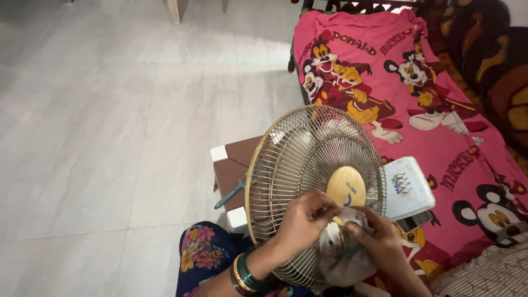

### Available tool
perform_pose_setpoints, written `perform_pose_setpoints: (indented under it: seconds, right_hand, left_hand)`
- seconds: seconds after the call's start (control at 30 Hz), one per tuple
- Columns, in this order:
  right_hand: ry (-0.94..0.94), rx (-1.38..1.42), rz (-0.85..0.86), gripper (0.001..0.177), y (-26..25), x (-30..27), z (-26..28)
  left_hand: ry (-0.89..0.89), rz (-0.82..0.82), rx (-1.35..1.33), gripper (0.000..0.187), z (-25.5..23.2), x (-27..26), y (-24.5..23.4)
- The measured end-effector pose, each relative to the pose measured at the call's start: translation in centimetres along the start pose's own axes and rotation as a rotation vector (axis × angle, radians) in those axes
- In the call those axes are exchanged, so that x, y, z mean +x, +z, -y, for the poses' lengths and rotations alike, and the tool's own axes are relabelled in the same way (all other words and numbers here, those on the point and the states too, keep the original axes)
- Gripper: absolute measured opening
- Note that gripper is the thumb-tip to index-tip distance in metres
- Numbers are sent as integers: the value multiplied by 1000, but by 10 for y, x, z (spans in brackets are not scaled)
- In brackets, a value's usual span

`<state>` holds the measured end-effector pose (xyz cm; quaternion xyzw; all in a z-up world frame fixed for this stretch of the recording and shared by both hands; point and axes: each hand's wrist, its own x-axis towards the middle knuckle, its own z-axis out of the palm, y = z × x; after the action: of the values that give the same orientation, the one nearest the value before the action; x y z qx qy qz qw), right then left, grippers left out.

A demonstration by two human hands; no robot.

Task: The person cleans a fan grill by first using a brush to remove dust and then wiping the metal mesh with a white cloth.

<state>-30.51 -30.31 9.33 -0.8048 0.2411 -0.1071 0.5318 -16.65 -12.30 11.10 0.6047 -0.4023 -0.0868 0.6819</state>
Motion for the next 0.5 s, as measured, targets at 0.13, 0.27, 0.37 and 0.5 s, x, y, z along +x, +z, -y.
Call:
perform_pose_setpoints:
  seconds: [0.13,0.27,0.37,0.5]
  right_hand:
    - [-38,-356,87,34,3,34,39]
    - [-349,-373,166,24,10,63,71]
    - [-445,-392,161,21,15,87,89]
    - [-377,-439,107,23,25,118,119]
  left_hand:
    - [11,-47,189,6,14,1,-12]
    - [114,-93,408,7,26,9,-25]
    - [230,-241,488,16,24,17,-42]
    - [140,-412,529,21,15,31,-80]
